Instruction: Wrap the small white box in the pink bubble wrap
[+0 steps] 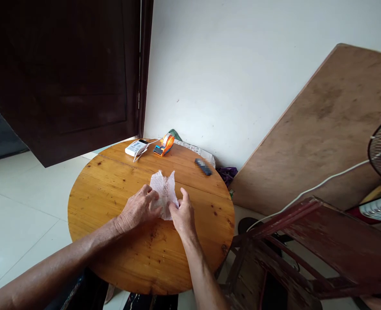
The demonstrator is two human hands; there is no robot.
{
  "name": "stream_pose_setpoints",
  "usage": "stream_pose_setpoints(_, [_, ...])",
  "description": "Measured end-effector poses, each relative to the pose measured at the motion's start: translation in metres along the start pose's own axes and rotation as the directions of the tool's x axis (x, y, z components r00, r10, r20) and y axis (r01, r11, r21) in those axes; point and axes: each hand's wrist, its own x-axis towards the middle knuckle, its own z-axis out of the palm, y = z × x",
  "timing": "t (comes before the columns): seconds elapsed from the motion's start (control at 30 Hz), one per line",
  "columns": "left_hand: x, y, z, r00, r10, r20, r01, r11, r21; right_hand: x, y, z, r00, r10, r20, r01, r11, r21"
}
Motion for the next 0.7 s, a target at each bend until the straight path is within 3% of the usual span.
stream_pose_setpoints(0.17, [0.002,0.001,-0.001,0.996,0.081,0.036,-0.083,0.995,0.049,-0.006,-0.012,0.002,1.0,0.003,0.003,-0.003,0.986,0.168])
stream_pose_setpoints(0.4, [0.002,0.0,0.001,0.993,0.12,0.022,-0.121,0.992,0.036,-0.005,-0.025,0.006,0.999,0.023,0.028,-0.028,0.977,0.21])
stream_pose_setpoints(0.53, [0.003,0.001,0.002,0.993,0.117,0.029,-0.116,0.993,-0.027,-0.002,-0.027,0.01,0.998,0.022,0.065,-0.036,0.975,0.219])
stream_pose_setpoints(0.7, [0.003,0.0,0.003,0.998,0.059,0.019,-0.054,0.981,-0.185,-0.001,-0.027,0.012,0.989,-0.086,0.123,0.066,0.986,0.154])
